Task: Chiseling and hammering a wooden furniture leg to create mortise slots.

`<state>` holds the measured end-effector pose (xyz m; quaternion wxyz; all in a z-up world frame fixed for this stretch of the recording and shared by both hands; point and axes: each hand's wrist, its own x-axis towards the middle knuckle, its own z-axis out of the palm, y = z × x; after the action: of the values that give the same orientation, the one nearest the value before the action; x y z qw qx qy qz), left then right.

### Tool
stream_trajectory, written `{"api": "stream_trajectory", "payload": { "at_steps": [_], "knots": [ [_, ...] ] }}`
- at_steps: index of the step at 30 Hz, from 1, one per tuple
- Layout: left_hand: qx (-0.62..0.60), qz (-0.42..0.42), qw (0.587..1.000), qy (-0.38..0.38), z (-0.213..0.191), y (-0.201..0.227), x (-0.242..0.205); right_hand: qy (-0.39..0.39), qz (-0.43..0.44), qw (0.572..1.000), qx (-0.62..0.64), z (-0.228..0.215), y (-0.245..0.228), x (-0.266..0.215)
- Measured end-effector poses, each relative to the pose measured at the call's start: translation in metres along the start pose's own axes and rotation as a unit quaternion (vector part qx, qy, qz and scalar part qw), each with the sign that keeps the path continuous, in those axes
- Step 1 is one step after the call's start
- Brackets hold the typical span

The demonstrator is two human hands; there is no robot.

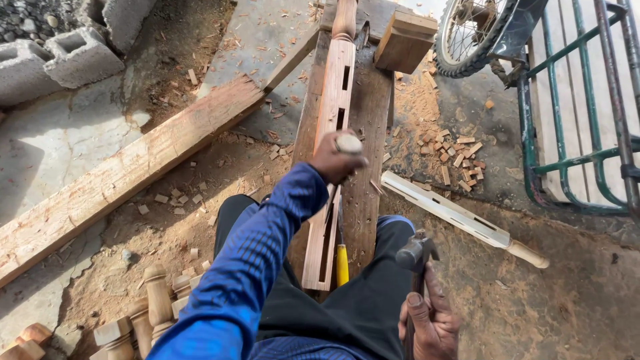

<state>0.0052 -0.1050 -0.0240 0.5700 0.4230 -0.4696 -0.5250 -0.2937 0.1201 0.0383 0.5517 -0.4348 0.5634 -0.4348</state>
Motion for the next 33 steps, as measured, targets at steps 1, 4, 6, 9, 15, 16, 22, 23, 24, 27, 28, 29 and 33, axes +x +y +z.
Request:
{"api": "stream_trajectory", "payload": {
  "at_steps": [1,4,6,9,15,16,22,23,24,27,28,29,33],
  "knots": [
    [-0.035,-0.054,0.997,0.029,-0.005,-0.002,0.013,0.005,0.007,1.000,0.007,-0.001,0.002,0.000],
    [-0.115,-0.148,0.979,0.083,-0.032,-0.011,0.044,0.013,0.048,0.999,-0.002,-0.009,0.009,-0.005],
    [-0.131,-0.161,0.973,0.097,-0.033,-0.013,0.047,0.034,0.068,0.997,-0.017,-0.018,0.018,-0.010],
    [-0.130,-0.162,0.971,0.114,-0.019,0.004,0.033,0.069,0.084,0.993,-0.037,-0.035,0.039,-0.020],
    [0.084,0.181,0.980,-0.023,0.039,0.098,-0.072,0.075,0.047,0.996,-0.032,-0.046,0.060,-0.022],
    [0.114,0.247,0.960,-0.064,0.046,0.116,-0.091,0.081,0.026,0.996,-0.030,-0.046,0.058,-0.025],
    [0.085,0.158,0.984,0.000,0.041,0.082,-0.096,0.092,0.078,0.992,-0.036,-0.021,0.022,-0.027],
    [0.085,0.158,0.984,0.001,0.041,0.078,-0.097,0.091,0.078,0.992,-0.036,-0.020,0.020,-0.029],
    [0.094,0.160,0.982,0.017,0.041,0.073,-0.096,0.086,0.084,0.992,-0.030,-0.018,0.019,-0.031],
    [0.092,0.151,0.984,0.035,0.042,0.066,-0.095,0.076,0.090,0.993,-0.024,-0.018,0.018,-0.034],
    [0.081,0.141,0.986,0.035,0.042,0.066,-0.094,0.072,0.090,0.993,-0.025,-0.019,0.019,-0.035],
    [0.081,0.142,0.986,0.035,0.042,0.064,-0.093,0.072,0.089,0.993,-0.025,-0.019,0.019,-0.035],
    [0.101,0.153,0.983,0.030,0.042,0.060,-0.089,0.077,0.076,0.994,-0.019,-0.024,0.024,-0.034]
  ]
}}
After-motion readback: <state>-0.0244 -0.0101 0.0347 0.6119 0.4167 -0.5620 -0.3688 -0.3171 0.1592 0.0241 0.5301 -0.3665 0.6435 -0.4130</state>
